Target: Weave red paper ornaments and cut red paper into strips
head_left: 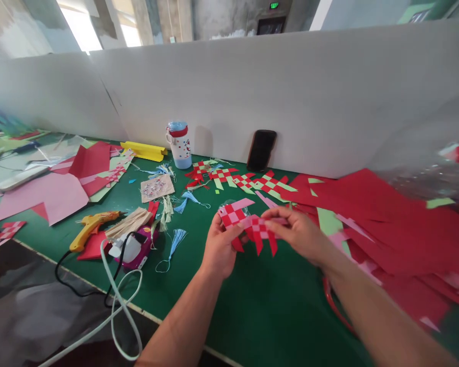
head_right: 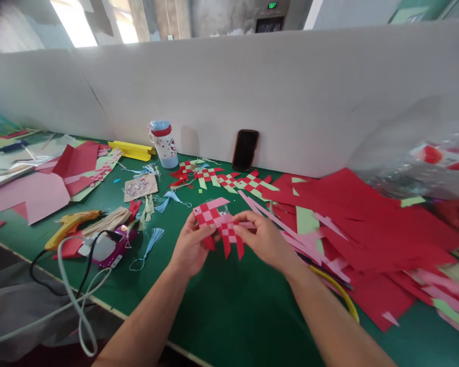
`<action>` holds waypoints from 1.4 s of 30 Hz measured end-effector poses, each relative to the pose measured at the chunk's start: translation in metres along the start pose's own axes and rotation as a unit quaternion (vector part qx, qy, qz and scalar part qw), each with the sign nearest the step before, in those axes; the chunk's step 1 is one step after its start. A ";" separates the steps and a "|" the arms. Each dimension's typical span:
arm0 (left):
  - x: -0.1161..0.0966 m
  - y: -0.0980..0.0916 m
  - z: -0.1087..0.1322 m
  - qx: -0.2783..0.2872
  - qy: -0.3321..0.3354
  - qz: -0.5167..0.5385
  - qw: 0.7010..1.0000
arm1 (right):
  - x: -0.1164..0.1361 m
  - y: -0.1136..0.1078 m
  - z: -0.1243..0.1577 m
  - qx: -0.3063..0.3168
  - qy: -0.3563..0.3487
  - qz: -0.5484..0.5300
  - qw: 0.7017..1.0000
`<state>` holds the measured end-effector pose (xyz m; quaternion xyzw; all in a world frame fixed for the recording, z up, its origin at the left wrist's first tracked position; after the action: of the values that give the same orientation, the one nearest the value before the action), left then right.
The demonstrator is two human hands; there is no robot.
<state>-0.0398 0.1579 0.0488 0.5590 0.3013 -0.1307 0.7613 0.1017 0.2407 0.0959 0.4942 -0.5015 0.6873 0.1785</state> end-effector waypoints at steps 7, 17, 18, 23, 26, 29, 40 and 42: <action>0.008 0.006 0.003 0.038 0.014 -0.045 0.998 | -0.024 0.018 0.033 -0.077 -0.003 0.020 0.997; 0.009 -0.003 0.000 0.026 0.056 -0.098 0.993 | -0.028 0.017 0.040 -0.090 0.005 -0.060 0.994; 0.008 -0.004 -0.001 0.022 0.059 -0.097 0.993 | -0.033 0.015 0.040 -0.100 0.016 -0.079 0.992; 0.007 -0.006 -0.002 0.005 0.054 -0.102 0.993 | -0.056 0.014 0.039 -0.117 0.061 -0.127 0.983; 0.007 -0.006 -0.003 0.003 0.058 -0.109 0.992 | -0.053 0.016 0.041 -0.114 0.040 -0.092 0.988; 0.009 -0.008 -0.004 0.006 0.062 -0.121 0.991 | -0.042 0.021 0.043 -0.076 0.025 -0.086 0.993; -0.007 -0.009 -0.016 -0.029 0.096 -0.142 0.985 | -0.041 0.019 0.049 -0.183 -0.063 -0.086 0.977; -0.029 -0.005 -0.029 -0.047 0.126 -0.139 0.981 | -0.034 0.019 0.055 -0.204 -0.116 -0.042 0.971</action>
<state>-0.0743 0.1795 0.0563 0.4874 0.4752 -0.1501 0.7170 0.1302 0.1931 0.0576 0.5443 -0.6273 0.5004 0.2444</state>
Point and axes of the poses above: each hand's wrist, its own z-axis away from the middle knuckle, its own y-axis out of the palm, x = y × z, the point moved 7 cm from there along -z, towards the middle knuckle, and after that the axes turned 5 degrees about z, right-handed, at the moved point
